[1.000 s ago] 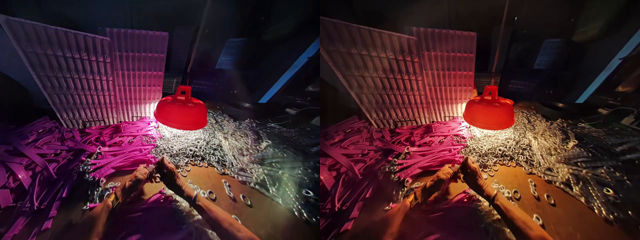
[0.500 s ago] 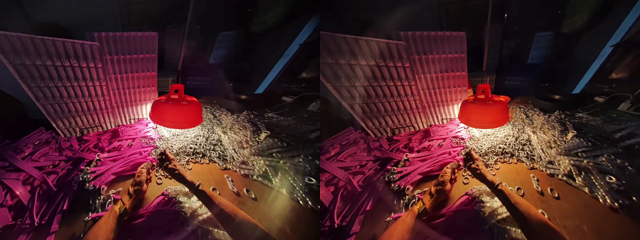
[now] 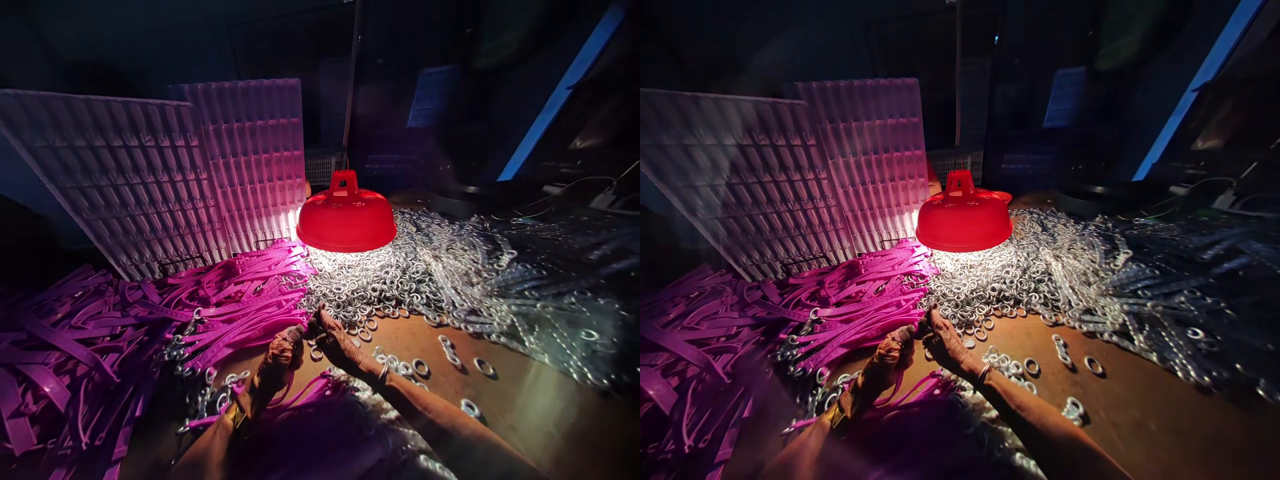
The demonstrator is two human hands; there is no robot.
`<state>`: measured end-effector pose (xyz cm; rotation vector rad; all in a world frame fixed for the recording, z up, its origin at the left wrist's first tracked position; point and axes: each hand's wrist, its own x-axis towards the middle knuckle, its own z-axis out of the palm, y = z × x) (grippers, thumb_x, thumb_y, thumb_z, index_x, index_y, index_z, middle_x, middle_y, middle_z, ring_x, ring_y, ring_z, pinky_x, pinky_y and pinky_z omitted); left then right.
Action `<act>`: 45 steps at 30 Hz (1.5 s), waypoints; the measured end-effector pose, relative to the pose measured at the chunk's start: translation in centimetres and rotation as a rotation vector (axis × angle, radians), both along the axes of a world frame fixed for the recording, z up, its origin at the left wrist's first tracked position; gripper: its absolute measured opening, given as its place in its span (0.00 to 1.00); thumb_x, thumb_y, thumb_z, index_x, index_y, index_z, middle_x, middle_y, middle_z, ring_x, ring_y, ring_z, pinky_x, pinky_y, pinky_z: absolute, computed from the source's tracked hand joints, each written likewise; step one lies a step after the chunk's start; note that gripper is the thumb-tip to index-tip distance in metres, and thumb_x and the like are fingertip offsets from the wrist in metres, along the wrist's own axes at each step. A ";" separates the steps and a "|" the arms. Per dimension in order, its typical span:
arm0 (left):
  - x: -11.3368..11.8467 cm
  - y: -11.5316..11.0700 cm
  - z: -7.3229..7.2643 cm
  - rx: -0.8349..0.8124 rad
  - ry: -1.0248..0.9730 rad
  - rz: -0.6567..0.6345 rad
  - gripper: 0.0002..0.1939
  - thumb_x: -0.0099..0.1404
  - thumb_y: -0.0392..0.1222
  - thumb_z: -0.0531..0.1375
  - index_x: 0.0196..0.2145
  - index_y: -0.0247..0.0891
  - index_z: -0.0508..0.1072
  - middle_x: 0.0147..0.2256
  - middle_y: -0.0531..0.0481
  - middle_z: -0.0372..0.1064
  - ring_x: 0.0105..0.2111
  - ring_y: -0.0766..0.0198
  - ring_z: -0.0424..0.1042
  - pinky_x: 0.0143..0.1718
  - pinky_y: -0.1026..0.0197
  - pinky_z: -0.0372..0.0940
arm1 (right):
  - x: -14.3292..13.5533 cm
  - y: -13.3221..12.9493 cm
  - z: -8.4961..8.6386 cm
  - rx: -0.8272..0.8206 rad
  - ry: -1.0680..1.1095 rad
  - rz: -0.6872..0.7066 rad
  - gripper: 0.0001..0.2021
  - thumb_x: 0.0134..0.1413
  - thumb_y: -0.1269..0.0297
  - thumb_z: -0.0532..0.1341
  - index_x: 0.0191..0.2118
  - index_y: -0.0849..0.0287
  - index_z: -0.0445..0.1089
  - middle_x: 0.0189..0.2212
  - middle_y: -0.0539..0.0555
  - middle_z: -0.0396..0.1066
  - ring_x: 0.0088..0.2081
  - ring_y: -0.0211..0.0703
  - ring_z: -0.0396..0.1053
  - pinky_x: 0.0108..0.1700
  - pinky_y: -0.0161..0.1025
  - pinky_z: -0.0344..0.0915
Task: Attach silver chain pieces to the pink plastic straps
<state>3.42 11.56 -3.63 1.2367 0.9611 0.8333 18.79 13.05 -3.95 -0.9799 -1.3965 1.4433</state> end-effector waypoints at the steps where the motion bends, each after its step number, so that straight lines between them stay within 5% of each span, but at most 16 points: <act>1: 0.0 -0.1 0.2 -0.022 -0.038 -0.017 0.22 0.54 0.62 0.52 0.23 0.42 0.50 0.18 0.60 0.38 0.18 0.71 0.39 0.20 0.63 0.40 | -0.1 0.0 0.1 0.028 -0.027 -0.016 0.12 0.53 0.56 0.55 0.25 0.56 0.54 0.19 0.45 0.50 0.23 0.33 0.46 0.23 0.31 0.51; 9: 0.2 0.0 1.6 -0.196 -0.161 -0.026 0.21 0.55 0.57 0.58 0.22 0.41 0.53 0.15 0.62 0.38 0.16 0.74 0.37 0.19 0.63 0.35 | 0.1 -0.3 1.3 0.099 -0.093 -0.013 0.08 0.51 0.61 0.55 0.27 0.55 0.55 0.19 0.45 0.53 0.20 0.32 0.47 0.20 0.30 0.48; 20: -0.2 -0.6 0.7 -0.115 0.084 -0.004 0.17 0.58 0.52 0.57 0.22 0.36 0.61 0.15 0.59 0.50 0.14 0.77 0.44 0.16 0.65 0.38 | 0.5 0.9 1.4 0.229 -0.357 0.058 0.04 0.46 0.72 0.50 0.25 0.57 0.53 0.19 0.45 0.59 0.21 0.31 0.54 0.22 0.29 0.51; 27: 0.1 -2.2 3.3 -0.166 -0.017 -0.030 0.19 0.52 0.56 0.59 0.20 0.36 0.62 0.13 0.60 0.49 0.12 0.77 0.45 0.14 0.67 0.40 | 0.1 -0.5 1.3 0.242 -0.364 0.054 0.04 0.51 0.70 0.50 0.27 0.56 0.53 0.20 0.46 0.61 0.20 0.31 0.57 0.22 0.30 0.53; 31: 0.1 -2.9 4.9 -0.323 -0.031 0.046 0.19 0.47 0.54 0.61 0.21 0.36 0.61 0.13 0.62 0.46 0.13 0.78 0.41 0.15 0.68 0.36 | 0.3 -1.4 3.1 0.251 -0.395 0.145 0.08 0.59 0.61 0.48 0.31 0.57 0.53 0.23 0.48 0.62 0.22 0.32 0.59 0.23 0.31 0.55; 37: -1.9 -4.2 7.6 -0.334 0.097 -0.097 0.14 0.53 0.49 0.60 0.24 0.35 0.66 0.13 0.61 0.49 0.13 0.75 0.45 0.15 0.68 0.39 | 2.1 -6.2 7.8 0.337 -0.671 0.376 0.12 0.56 0.56 0.55 0.41 0.58 0.59 0.23 0.47 0.64 0.21 0.32 0.56 0.23 0.31 0.49; 41: -1.9 -6.5 9.8 -0.366 0.195 -0.223 0.14 0.54 0.47 0.61 0.22 0.32 0.72 0.13 0.60 0.51 0.15 0.75 0.45 0.17 0.67 0.40 | 2.6 -11.0 7.4 0.428 -0.870 0.328 0.12 0.54 0.61 0.58 0.42 0.59 0.59 0.27 0.52 0.67 0.24 0.35 0.59 0.25 0.33 0.47; 45: -1.3 -8.6 8.9 -0.465 0.102 -0.223 0.13 0.51 0.46 0.64 0.19 0.31 0.72 0.16 0.56 0.60 0.19 0.72 0.56 0.22 0.67 0.51 | 2.5 -14.0 6.0 0.444 -0.957 0.333 0.08 0.54 0.71 0.55 0.41 0.59 0.58 0.25 0.51 0.65 0.23 0.34 0.56 0.25 0.35 0.43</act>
